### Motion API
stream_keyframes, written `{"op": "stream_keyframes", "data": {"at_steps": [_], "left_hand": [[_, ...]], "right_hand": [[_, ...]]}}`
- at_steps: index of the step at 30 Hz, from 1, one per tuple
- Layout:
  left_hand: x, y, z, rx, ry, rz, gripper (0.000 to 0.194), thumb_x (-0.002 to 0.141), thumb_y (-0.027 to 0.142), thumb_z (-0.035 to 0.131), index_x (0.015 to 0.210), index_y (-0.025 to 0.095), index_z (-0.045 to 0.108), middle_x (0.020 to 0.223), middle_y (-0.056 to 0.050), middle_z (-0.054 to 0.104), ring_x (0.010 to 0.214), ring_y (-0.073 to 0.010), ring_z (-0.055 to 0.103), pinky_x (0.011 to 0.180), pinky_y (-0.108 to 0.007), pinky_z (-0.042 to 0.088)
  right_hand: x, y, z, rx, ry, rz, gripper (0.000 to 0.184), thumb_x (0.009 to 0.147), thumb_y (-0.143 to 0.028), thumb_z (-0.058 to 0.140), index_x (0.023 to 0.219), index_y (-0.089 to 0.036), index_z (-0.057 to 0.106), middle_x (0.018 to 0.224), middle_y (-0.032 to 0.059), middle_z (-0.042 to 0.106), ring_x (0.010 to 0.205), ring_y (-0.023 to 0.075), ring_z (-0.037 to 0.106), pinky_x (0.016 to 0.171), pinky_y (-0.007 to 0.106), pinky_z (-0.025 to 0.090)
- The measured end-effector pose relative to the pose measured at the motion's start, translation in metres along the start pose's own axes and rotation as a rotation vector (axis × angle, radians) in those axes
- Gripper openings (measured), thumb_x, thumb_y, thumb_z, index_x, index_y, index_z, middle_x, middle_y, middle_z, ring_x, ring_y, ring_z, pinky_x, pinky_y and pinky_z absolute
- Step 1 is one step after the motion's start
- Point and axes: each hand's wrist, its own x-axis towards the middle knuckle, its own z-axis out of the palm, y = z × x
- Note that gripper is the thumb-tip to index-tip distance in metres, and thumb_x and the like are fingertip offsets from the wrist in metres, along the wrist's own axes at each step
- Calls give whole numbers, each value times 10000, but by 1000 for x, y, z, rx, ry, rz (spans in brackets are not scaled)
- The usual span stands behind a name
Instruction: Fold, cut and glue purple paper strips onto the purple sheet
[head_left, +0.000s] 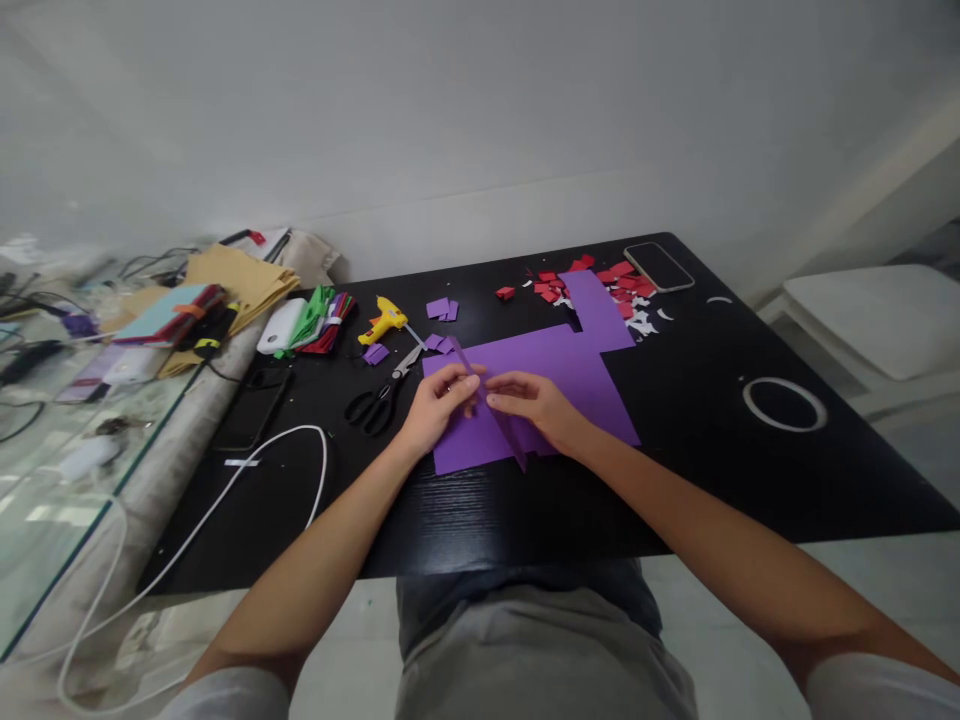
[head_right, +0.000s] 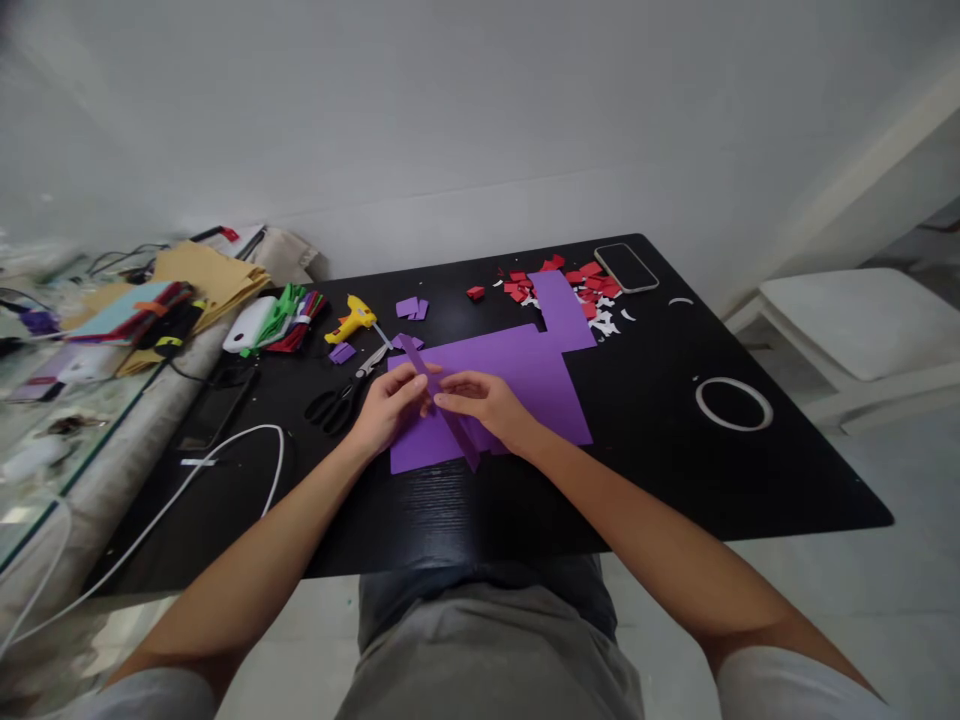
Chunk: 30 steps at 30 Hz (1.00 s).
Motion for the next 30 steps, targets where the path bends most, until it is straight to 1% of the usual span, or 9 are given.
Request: {"op": "stream_keyframes", "data": {"at_steps": [2, 5, 10, 12, 16, 20, 22, 25, 30], "left_hand": [[0, 0, 0, -3, 3, 3, 448, 874, 511, 785, 1125, 141, 758, 757, -17, 696, 593, -116, 625, 630, -259, 517], [0, 0, 3, -21, 11, 6, 440, 863, 510, 793, 1100, 141, 753, 795, -32, 711, 623, -130, 643, 630, -267, 539], [-1, 4, 5, -76, 54, 4, 406, 829, 502, 822, 1007, 149, 732, 843, -33, 711, 744, -157, 676, 711, -285, 566], [-2, 9, 2, -77, 5, -16, 388, 849, 518, 794, 941, 152, 705, 829, -34, 713, 763, -168, 683, 750, -298, 556], [-7, 25, -6, 83, -228, -128, 406, 854, 546, 774, 896, 155, 676, 715, -5, 654, 627, -146, 604, 644, -279, 475], [-11, 36, -9, 322, -272, -98, 365, 790, 446, 856, 982, 169, 715, 761, 23, 621, 646, -122, 533, 627, -247, 406], [-11, 37, -9, 422, -269, -59, 344, 788, 438, 856, 962, 172, 725, 765, 25, 608, 663, -125, 508, 626, -246, 388], [-10, 35, -11, 539, -243, -21, 364, 773, 461, 864, 946, 173, 726, 725, 40, 562, 637, -118, 451, 603, -245, 356], [-5, 29, -21, 591, -197, -19, 431, 821, 476, 815, 1117, 173, 735, 868, -6, 665, 685, -136, 526, 660, -264, 421]], "right_hand": [[0, -1, -1, -18, 0, -16, 353, 628, -319, 936, 938, -243, 786, 995, 15, 773, 1023, 213, 694, 1027, 413, 501], [-1, -2, -2, -32, 7, -26, 364, 617, -311, 939, 940, -245, 782, 987, 14, 764, 1014, 211, 684, 1033, 417, 492], [1, -1, -3, -6, 7, 19, 310, 700, -425, 885, 923, -231, 791, 895, 4, 730, 825, 166, 641, 842, 351, 512], [2, -1, -4, 54, 12, 30, 314, 692, -443, 890, 894, -226, 786, 868, 4, 713, 789, 158, 625, 772, 324, 510], [3, -7, -7, 149, -13, 21, 329, 723, -473, 875, 905, -219, 773, 874, 19, 704, 760, 157, 637, 716, 311, 522], [1, -14, -10, 188, -99, 28, 406, 767, -529, 834, 1018, -223, 739, 884, 29, 717, 739, 175, 683, 695, 329, 564], [0, -15, -10, 135, -101, 7, 433, 750, -476, 857, 1081, -227, 730, 858, 13, 703, 730, 181, 702, 713, 346, 593], [0, -13, -10, 17, -32, -66, 428, 698, -332, 889, 1083, -233, 728, 885, 4, 697, 742, 193, 732, 744, 374, 619], [2, -9, -12, -72, 62, -146, 456, 731, -255, 825, 1169, -260, 697, 811, -21, 664, 727, 206, 749, 766, 406, 632]]}}
